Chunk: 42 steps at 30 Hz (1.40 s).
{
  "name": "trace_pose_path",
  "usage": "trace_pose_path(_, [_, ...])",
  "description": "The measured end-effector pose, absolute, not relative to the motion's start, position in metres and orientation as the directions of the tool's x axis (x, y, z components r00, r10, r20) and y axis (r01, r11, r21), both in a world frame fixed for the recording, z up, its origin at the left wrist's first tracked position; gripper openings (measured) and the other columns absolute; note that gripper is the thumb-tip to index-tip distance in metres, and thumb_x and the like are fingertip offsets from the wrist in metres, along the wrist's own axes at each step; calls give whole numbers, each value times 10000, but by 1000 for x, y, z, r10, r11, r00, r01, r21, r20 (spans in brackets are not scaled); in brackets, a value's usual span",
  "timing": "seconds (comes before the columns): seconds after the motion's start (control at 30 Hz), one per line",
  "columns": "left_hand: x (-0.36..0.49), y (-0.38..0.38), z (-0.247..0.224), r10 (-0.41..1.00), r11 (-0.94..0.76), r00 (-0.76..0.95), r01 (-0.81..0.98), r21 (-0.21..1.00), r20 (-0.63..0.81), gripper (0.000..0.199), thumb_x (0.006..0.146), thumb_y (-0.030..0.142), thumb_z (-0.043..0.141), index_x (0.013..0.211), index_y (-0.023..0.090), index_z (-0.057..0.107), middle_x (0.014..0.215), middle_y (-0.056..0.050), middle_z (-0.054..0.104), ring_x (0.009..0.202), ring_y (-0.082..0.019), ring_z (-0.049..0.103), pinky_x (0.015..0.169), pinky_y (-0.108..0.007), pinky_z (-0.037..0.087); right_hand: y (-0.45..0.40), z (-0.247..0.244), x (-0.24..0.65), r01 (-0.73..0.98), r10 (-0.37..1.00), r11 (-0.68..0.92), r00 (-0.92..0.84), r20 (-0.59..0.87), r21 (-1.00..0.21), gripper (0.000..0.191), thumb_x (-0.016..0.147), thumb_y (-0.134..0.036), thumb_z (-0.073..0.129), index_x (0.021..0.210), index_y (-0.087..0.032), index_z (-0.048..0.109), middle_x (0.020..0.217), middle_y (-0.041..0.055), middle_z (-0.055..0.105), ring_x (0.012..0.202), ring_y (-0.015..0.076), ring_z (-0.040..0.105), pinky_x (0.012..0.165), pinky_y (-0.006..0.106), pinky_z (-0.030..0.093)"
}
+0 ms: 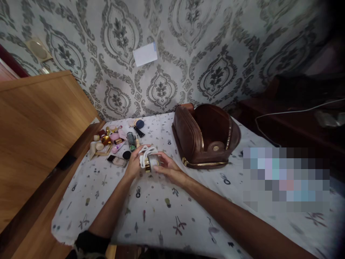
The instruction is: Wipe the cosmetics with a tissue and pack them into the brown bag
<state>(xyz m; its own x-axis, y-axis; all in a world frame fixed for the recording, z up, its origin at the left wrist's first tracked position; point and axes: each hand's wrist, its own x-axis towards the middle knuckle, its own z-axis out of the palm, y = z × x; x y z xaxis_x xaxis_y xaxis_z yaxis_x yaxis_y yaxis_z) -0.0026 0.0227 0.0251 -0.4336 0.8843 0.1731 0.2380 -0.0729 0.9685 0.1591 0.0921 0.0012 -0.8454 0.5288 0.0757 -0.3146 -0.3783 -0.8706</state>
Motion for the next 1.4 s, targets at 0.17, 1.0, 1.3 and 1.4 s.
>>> trace_pose_path(0.17, [0,22,12,843,-95,-510,168,981,169,278,784,320,584,991,179,704,945,-51,720,858,-209,654,767,-295,506,94,3,158,-385,549,-576,-836,8,-721,475,691,-335,834,1104,-267,608,1021,0,664,797,132,656,658,234,526])
trace_pose_path(1.0, [29,7,9,700,-294,-41,893,340,713,445,964,189,399,1408,188,429,1366,-152,489,1303,-248,469,1091,-428,406,112,-2,154,-334,435,-809,-894,-110,-484,300,946,-448,540,1032,-173,622,747,20,718,493,116,617,488,214,525])
trace_pose_path(1.3, [22,15,0,790,-237,-385,526,817,477,292,914,295,494,1157,167,594,1076,-88,684,992,-224,630,916,-359,487,113,-7,158,-290,364,-839,-928,-80,-460,332,953,-471,535,1026,-159,621,788,44,729,595,118,655,513,182,530])
trace_pose_path(1.4, [19,18,-4,802,-189,-468,391,901,371,198,862,326,530,912,168,637,858,-39,687,818,-198,620,810,-315,498,110,-7,158,-311,378,-794,-925,-24,-523,301,918,-426,615,1065,-164,626,862,56,745,654,125,682,618,212,571])
